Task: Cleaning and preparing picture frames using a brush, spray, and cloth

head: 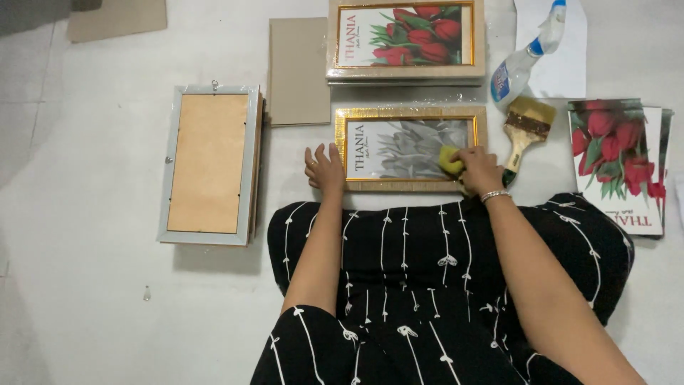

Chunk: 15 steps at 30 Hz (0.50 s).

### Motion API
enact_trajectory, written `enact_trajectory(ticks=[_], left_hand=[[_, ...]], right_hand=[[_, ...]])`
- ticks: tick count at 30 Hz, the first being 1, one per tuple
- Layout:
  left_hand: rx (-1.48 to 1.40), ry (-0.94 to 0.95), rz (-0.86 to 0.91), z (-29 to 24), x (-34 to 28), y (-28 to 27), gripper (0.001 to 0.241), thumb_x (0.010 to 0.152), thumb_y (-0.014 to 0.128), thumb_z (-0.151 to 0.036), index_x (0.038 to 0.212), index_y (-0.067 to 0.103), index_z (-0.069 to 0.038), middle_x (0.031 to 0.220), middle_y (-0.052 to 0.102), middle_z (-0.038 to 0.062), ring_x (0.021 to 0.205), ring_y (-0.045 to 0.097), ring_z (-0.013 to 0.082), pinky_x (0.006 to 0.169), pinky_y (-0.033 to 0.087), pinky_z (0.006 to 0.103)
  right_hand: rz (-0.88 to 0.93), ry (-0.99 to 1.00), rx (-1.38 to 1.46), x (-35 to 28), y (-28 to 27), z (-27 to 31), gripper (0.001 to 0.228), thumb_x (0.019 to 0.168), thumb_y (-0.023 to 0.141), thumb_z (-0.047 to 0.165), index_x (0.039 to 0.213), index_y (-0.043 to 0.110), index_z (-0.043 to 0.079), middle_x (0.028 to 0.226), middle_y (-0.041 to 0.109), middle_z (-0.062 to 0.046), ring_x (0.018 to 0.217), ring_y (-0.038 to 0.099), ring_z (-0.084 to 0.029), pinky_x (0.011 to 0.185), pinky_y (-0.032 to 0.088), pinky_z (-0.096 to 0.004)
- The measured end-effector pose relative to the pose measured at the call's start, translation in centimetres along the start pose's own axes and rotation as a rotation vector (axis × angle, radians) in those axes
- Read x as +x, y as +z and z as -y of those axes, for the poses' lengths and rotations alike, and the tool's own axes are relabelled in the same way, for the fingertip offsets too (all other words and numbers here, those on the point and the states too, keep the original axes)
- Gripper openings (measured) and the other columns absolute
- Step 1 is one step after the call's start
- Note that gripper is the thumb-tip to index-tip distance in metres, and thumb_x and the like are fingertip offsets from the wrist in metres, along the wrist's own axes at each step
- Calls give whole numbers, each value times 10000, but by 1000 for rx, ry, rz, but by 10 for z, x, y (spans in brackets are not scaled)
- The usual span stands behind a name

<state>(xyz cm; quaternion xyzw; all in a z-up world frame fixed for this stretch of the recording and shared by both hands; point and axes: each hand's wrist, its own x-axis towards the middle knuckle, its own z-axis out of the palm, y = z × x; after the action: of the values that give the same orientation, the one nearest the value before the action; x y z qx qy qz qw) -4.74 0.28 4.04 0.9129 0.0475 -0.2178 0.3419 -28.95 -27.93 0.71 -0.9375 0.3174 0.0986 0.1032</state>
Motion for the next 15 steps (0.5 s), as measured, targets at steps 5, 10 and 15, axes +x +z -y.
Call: enact_trajectory(ticks=[5, 10, 15], left_hand=[[-106, 461, -218, -6, -61, -11, 424, 1047, 491, -536, 1351, 574, -252, 1513, 401, 12, 1351, 410, 348, 1121, 350, 577], [-148, 462, -245, 8, -61, -20, 394, 1049, 488, -537, 1293, 609, -253, 1437, 477, -7, 1319, 450, 333, 1097, 373, 564], [-250, 368, -212, 4, -68, -45, 382, 1058, 468, -509, 1288, 613, -241, 1429, 499, 4, 1341, 459, 340, 1124, 359, 564]], right_hand=[[19, 145, 108, -13, -10, -2, 512, 875, 656, 315, 1368, 594, 439, 1480, 483, 2, 1309, 468, -416, 1022, 398, -678], [13, 142, 123, -36, -22, 8, 707, 884, 648, 391, 1552, 416, 385, 1629, 310, -68, 1473, 239, -437, 1129, 191, -759], [-44, 109, 180, -62, -53, 24, 714, 924, 593, 340, 1596, 365, 260, 1603, 285, -189, 1490, 170, -436, 1150, 192, -711]])
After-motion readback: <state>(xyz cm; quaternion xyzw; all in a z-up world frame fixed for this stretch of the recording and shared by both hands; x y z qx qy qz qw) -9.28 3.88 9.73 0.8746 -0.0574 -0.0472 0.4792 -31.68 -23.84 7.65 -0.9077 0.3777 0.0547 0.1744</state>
